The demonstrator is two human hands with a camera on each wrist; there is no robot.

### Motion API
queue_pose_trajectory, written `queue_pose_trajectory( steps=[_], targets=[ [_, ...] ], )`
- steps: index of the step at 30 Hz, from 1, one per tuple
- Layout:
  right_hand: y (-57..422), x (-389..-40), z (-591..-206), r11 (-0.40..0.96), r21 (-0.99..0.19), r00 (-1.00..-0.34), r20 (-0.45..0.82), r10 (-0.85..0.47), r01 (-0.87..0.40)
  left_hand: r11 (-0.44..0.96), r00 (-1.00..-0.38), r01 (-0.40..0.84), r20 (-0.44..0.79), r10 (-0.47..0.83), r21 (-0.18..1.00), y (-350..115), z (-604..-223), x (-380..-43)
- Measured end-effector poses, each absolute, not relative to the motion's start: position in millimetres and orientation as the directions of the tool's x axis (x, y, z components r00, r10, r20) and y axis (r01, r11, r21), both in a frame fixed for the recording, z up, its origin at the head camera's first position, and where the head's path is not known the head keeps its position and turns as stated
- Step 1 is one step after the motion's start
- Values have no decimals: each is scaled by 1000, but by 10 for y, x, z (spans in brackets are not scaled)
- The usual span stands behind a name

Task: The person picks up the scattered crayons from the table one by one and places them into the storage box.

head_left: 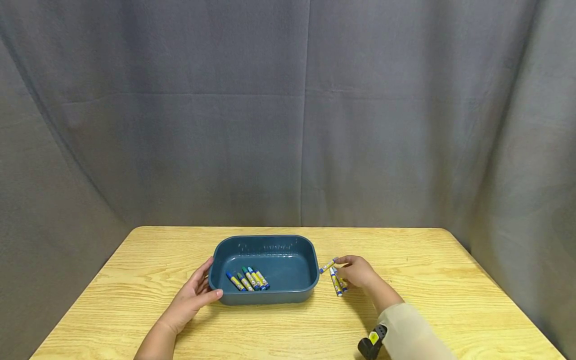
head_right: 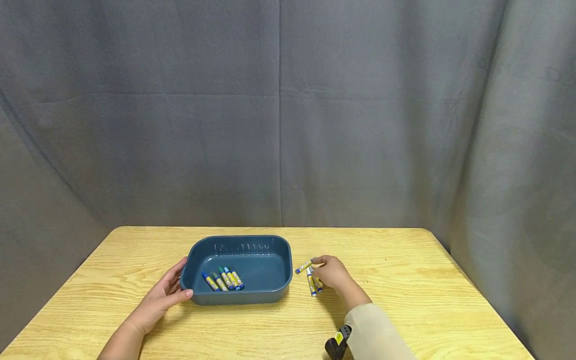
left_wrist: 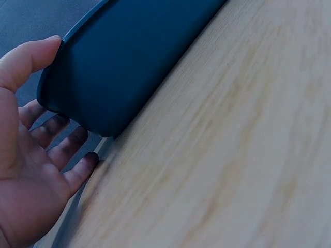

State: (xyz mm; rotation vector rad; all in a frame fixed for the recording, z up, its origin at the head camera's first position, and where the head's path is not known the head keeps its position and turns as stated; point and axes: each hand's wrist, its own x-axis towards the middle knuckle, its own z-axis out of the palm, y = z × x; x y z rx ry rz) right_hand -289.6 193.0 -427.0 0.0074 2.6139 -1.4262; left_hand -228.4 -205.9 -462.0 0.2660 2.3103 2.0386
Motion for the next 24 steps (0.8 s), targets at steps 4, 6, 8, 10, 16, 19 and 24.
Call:
queue_pose_trajectory(
  steps=[4,6,8,10,16,19,24],
  targets=[
    [1944,-2874,-4345,584,-808,-990,-129,-50,76,117,-986,77,58,158,990,-2057,-4631,-2288],
    [1948,-2868,-4363,589,-805,-992,-120,-41,73,114,-986,75,56,156,991,-2056,-4633,-2288],
    [1947,-2868,-4371,598,-799,-993,-108,-41,62,108,-985,82,64,161,991,-2057,-4630,-2289],
    [1943,-2866,-4370,610,-791,-994,-103,-40,57,104,-984,93,75,163,990,-2058,-4628,-2288],
    [1917,-2853,-4338,667,-744,-994,-100,-38,49,102,-984,96,79,161,990,-2056,-4624,-2289],
    [1904,-2849,-4324,677,-735,-994,-104,-39,50,98,-983,90,73,169,991,-2056,-4622,-2283],
    [1912,-2845,-4316,627,-774,-990,-136,-30,87,85,-983,91,76,166,992,-2058,-4612,-2279]
  ],
)
